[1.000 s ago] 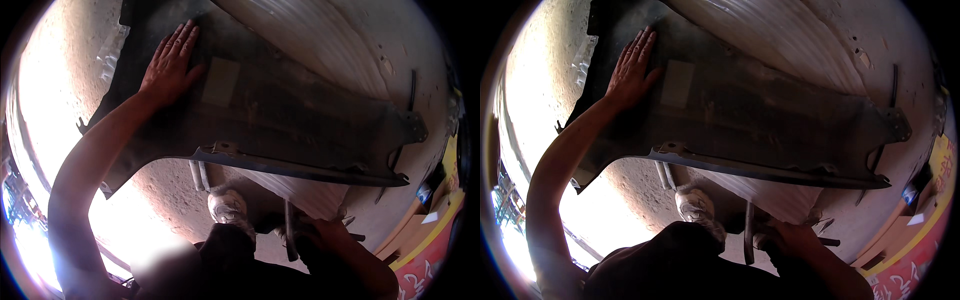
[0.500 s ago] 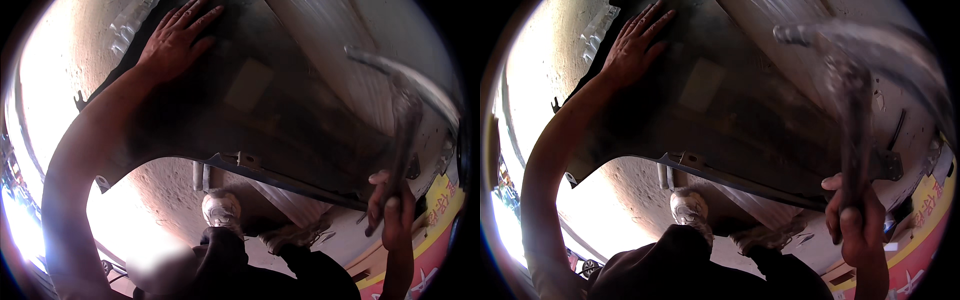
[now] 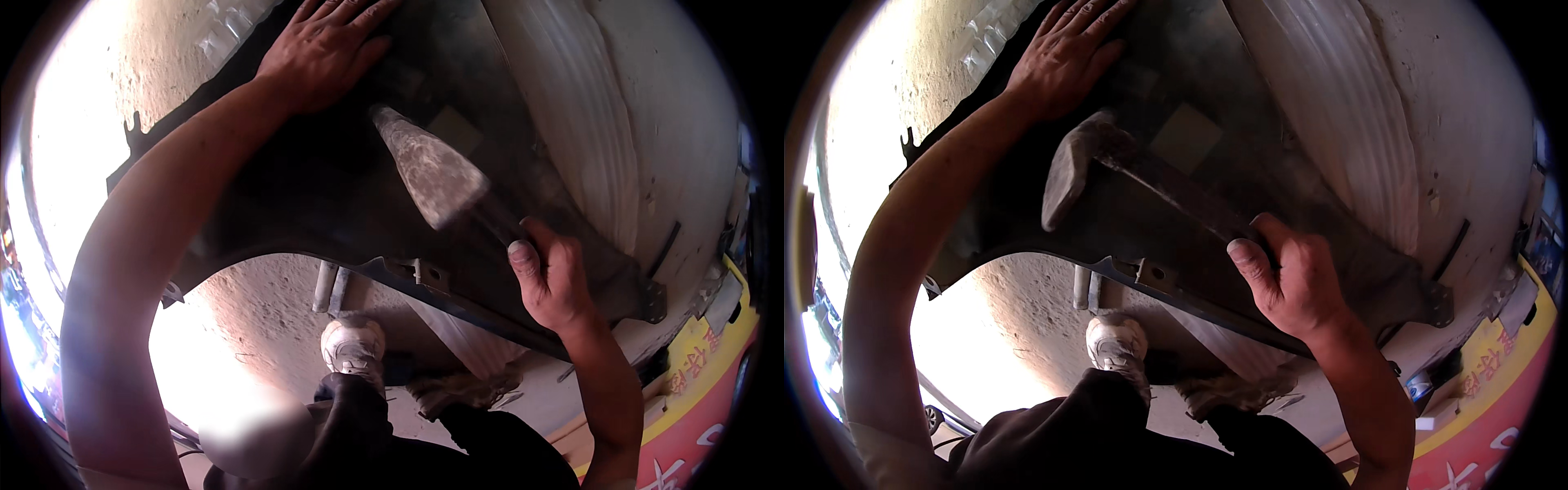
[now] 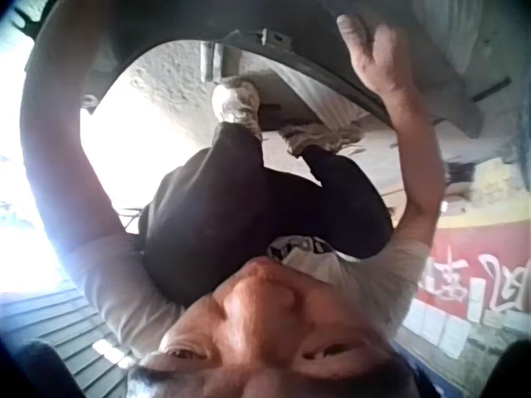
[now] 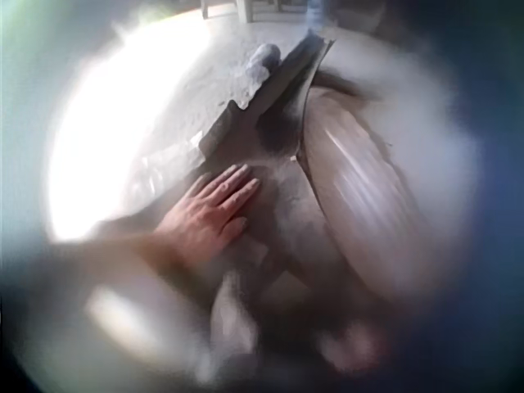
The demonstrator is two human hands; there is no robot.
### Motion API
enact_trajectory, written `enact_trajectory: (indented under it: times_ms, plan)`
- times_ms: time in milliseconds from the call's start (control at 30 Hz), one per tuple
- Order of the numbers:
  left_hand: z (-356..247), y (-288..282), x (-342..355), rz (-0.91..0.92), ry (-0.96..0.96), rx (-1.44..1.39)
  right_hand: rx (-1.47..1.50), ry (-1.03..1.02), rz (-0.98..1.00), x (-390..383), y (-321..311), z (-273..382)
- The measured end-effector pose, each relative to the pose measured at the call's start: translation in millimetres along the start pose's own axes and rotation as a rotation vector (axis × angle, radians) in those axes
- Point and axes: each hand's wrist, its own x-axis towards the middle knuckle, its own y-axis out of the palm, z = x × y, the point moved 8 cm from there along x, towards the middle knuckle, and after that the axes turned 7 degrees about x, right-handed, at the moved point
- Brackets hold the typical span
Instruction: The person uses a hammer to strike and shape a large black plastic car part, likely a bumper or fender, resting on a corrugated surface. They repeatedly hit the part to flatten or adjust its curvature, then lift and inspect it before placing it back down to continue hammering.
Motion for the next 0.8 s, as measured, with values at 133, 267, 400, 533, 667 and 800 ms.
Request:
enact_trajectory:
  times_ms: [133,267,400,533,667,800]
  plan:
    - [-2,0,-2,-0.026,-0.005,-0.023,-0.111,0.003,0.006,6,8,-14]
    - [-1,-4,-4,-0.07,0.033,-0.014,-0.226,0.091,0.026,10,-2,-25]
    - [-1,-3,2,-0.073,0.03,-0.012,-0.179,-0.056,-0.058,5,-5,-17]
    - [1,4,1,-0.067,0.046,0.008,-0.46,-0.05,-0.044,18,-5,-27]
    - [1,3,4,-0.046,0.047,-0.009,-0.326,-0.037,-0.084,13,-9,-17]
    - [2,4,4,-0.061,0.059,0.019,-0.397,-0.008,-0.066,24,-3,-25]
